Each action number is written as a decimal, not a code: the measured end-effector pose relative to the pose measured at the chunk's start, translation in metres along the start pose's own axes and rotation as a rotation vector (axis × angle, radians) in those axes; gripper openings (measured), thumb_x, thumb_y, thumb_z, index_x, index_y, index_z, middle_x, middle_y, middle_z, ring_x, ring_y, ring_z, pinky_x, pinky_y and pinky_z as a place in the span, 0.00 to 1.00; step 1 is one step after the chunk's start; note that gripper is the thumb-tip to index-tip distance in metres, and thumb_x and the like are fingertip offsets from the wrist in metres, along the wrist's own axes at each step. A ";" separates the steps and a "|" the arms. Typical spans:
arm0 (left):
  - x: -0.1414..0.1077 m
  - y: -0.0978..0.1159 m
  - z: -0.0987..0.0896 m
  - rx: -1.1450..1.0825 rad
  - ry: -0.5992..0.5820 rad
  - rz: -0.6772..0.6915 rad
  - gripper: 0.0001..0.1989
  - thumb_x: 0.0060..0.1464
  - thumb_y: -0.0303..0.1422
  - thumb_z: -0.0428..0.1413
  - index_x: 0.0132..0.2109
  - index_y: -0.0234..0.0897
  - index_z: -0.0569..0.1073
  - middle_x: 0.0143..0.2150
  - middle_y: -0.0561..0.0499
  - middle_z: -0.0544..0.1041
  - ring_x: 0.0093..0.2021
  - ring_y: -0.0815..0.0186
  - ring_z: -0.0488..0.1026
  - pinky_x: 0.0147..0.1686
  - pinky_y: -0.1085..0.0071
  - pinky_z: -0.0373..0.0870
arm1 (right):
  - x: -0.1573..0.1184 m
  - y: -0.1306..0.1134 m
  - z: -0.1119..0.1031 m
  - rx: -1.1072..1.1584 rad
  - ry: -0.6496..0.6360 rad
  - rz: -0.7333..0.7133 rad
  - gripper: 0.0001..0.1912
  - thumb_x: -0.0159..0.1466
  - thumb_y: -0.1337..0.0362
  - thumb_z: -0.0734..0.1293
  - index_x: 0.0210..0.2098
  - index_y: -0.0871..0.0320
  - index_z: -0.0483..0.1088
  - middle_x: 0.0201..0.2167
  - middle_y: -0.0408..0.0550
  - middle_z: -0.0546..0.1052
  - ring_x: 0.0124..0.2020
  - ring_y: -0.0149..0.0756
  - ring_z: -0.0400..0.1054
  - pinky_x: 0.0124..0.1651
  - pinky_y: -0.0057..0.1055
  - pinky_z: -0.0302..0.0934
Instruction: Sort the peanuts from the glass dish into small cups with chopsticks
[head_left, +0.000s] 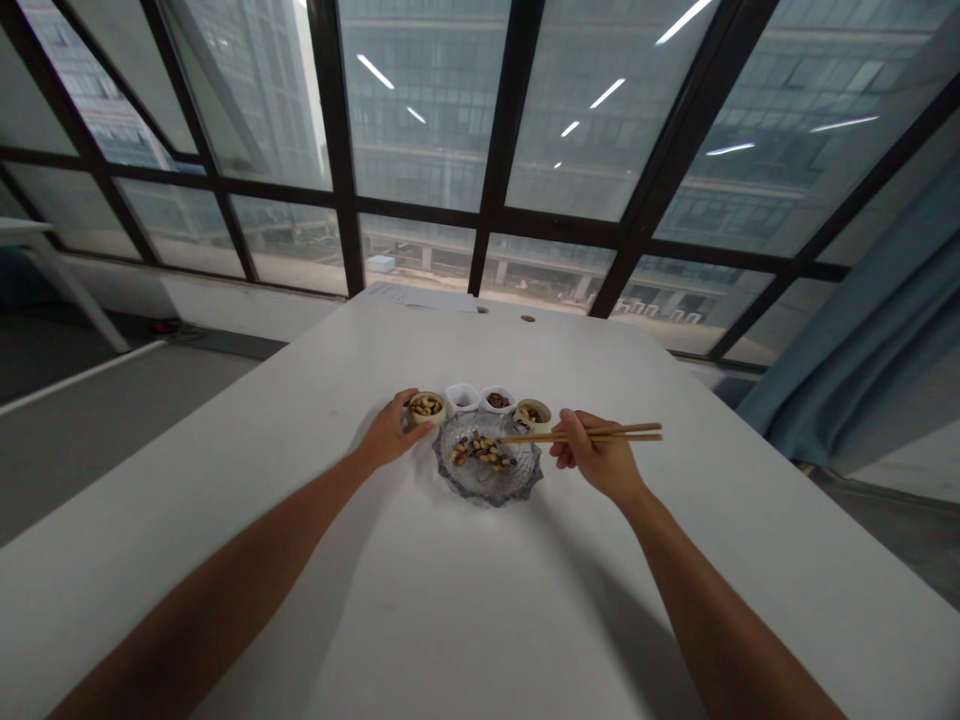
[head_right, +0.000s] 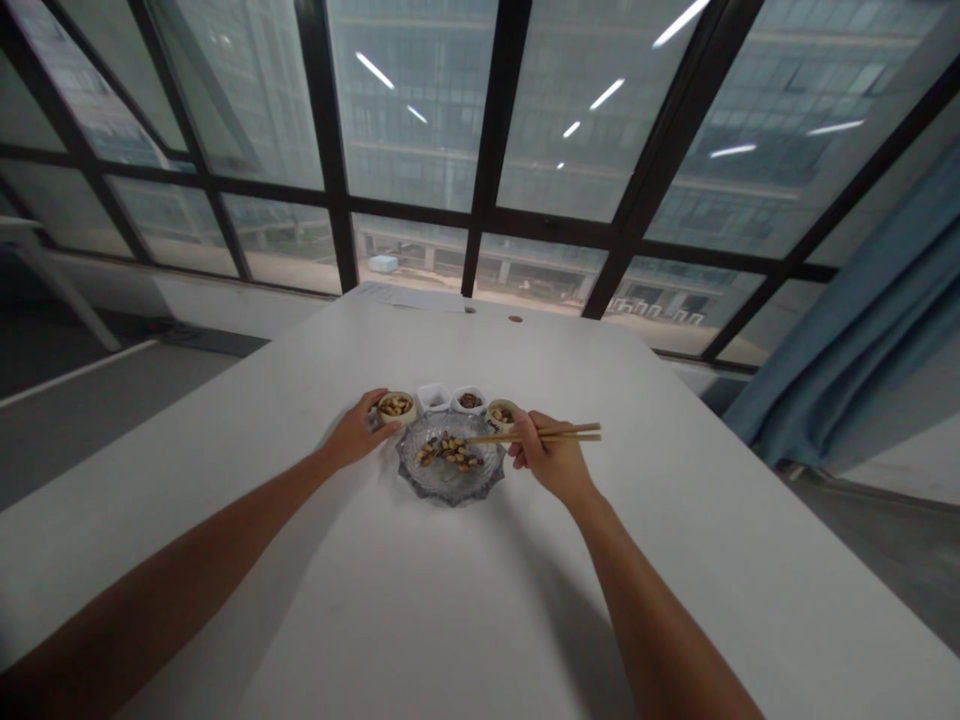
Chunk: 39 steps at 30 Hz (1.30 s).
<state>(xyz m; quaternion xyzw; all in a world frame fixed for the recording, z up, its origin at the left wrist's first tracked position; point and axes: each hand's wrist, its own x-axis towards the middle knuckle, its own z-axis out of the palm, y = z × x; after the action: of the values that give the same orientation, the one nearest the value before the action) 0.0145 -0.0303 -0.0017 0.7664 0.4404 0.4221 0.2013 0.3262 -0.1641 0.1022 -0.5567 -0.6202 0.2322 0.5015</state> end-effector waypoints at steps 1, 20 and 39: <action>0.000 0.001 0.000 -0.013 0.000 -0.001 0.35 0.50 0.49 0.60 0.60 0.38 0.62 0.56 0.40 0.75 0.56 0.54 0.74 0.56 0.55 0.70 | 0.001 0.001 0.001 0.074 0.050 0.026 0.31 0.61 0.36 0.63 0.26 0.59 0.71 0.15 0.46 0.74 0.12 0.32 0.67 0.14 0.26 0.59; 0.005 -0.002 -0.005 -0.150 -0.068 -0.102 0.39 0.47 0.43 0.61 0.63 0.38 0.57 0.57 0.39 0.74 0.51 0.57 0.77 0.51 0.56 0.75 | 0.010 0.019 0.013 0.586 0.396 0.092 0.29 0.56 0.38 0.70 0.25 0.60 0.69 0.15 0.45 0.74 0.11 0.29 0.65 0.13 0.26 0.58; 0.090 0.101 0.077 0.357 -0.275 0.160 0.37 0.47 0.40 0.64 0.62 0.36 0.62 0.47 0.39 0.80 0.52 0.46 0.75 0.58 0.48 0.62 | 0.013 0.033 0.011 0.319 0.553 -0.023 0.29 0.62 0.38 0.62 0.28 0.60 0.69 0.15 0.44 0.75 0.12 0.31 0.67 0.15 0.27 0.60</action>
<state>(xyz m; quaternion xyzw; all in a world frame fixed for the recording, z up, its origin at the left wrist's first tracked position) 0.1520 -0.0035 0.0660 0.8726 0.4144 0.2437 0.0866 0.3330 -0.1405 0.0741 -0.5060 -0.4223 0.1610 0.7346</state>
